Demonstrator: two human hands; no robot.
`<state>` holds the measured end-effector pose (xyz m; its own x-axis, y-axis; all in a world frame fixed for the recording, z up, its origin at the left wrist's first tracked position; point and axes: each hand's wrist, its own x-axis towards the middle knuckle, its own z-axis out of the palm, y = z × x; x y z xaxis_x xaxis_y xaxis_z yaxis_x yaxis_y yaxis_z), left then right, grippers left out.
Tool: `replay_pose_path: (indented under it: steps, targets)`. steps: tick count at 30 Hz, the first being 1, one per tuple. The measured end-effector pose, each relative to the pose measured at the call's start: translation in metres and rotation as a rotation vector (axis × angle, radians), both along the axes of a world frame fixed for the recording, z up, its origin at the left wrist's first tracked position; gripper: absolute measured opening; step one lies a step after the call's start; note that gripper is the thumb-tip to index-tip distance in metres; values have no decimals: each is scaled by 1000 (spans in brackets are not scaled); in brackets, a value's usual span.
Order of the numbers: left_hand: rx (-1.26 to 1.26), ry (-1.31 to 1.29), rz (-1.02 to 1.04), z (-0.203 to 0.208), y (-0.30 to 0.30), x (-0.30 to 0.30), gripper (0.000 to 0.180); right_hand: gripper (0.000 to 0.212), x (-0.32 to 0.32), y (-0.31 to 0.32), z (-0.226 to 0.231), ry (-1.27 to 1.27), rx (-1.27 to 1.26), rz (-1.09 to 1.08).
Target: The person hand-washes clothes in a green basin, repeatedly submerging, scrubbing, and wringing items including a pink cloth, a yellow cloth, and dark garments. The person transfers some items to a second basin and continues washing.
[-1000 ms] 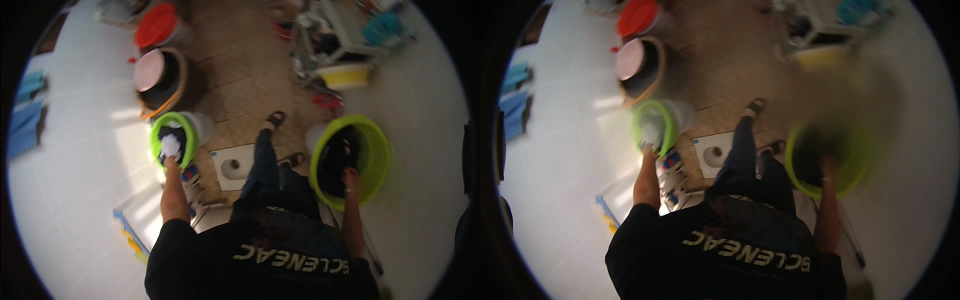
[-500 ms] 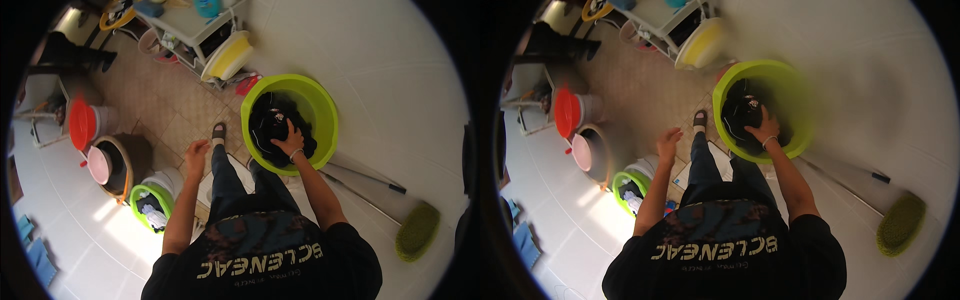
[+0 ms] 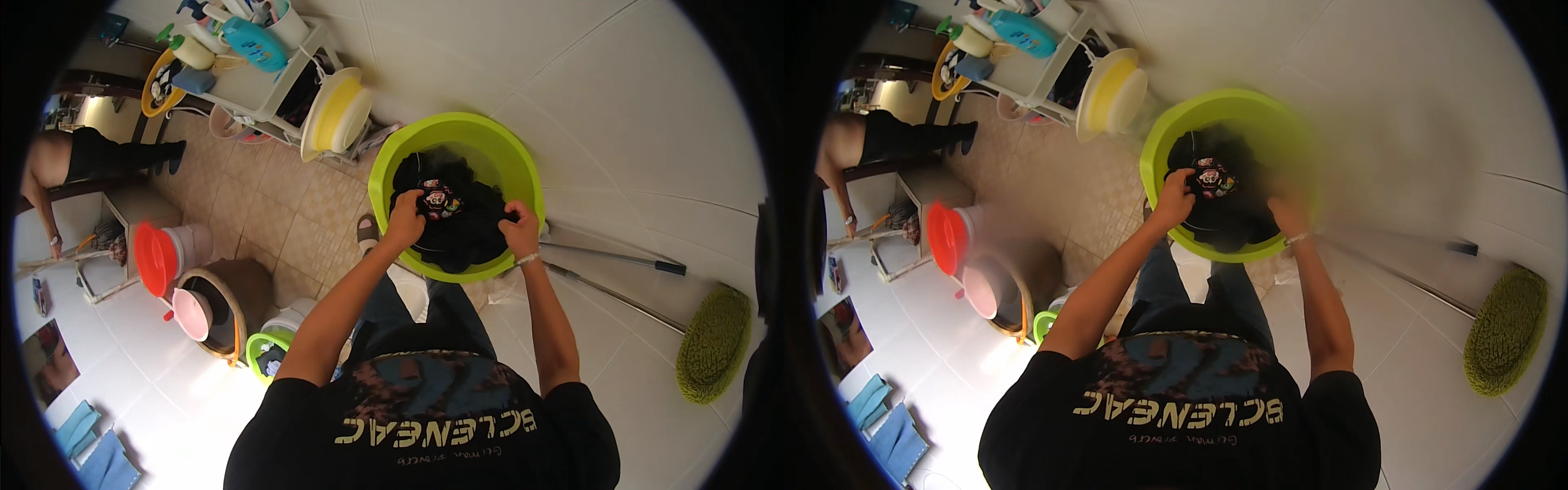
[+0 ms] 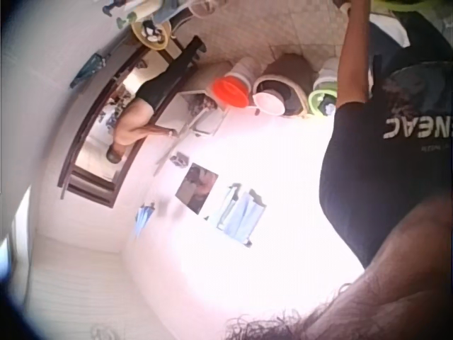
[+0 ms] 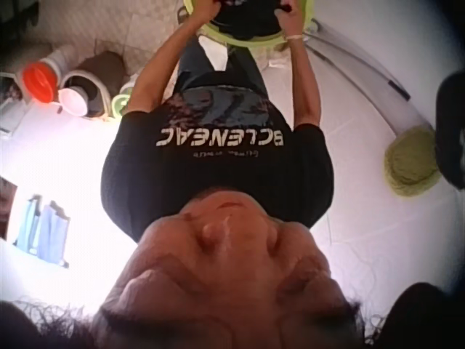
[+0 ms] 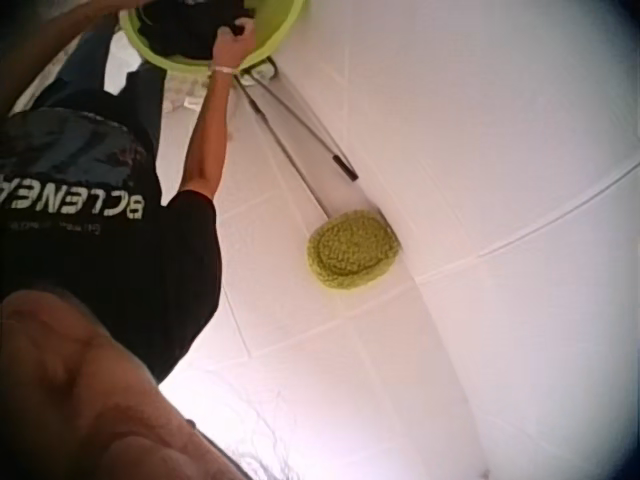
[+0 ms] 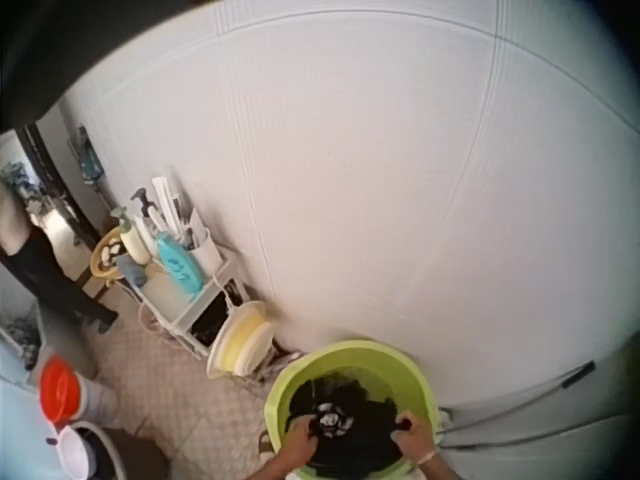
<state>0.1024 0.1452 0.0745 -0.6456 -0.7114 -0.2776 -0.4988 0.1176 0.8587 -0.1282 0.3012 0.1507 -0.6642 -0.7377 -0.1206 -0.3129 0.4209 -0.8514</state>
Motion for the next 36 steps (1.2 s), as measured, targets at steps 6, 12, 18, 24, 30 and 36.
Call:
replay_pose_path:
  steps: [6,12,18,24,30,36]
  targets:
    - [-154,-361,-143,8,16,-56,72,24,-10,-8,120,-207,-291,-187]
    - [-187,-537,-38,-27,-3,-61,58,24,-9,2,136,15,-235,-188]
    - [117,-157,196,38,-25,-72,33,22,18,2,105,69,-117,-218]
    - [460,456,140,115,-44,-80,20,65,12,-6,9,147,379,377]
    - [822,329,184,165,-78,-93,40,63,14,-88,-23,-612,-259,88]
    - [326,-63,-49,100,-110,-48,36,10,-63,-62,-35,-788,-101,-313]
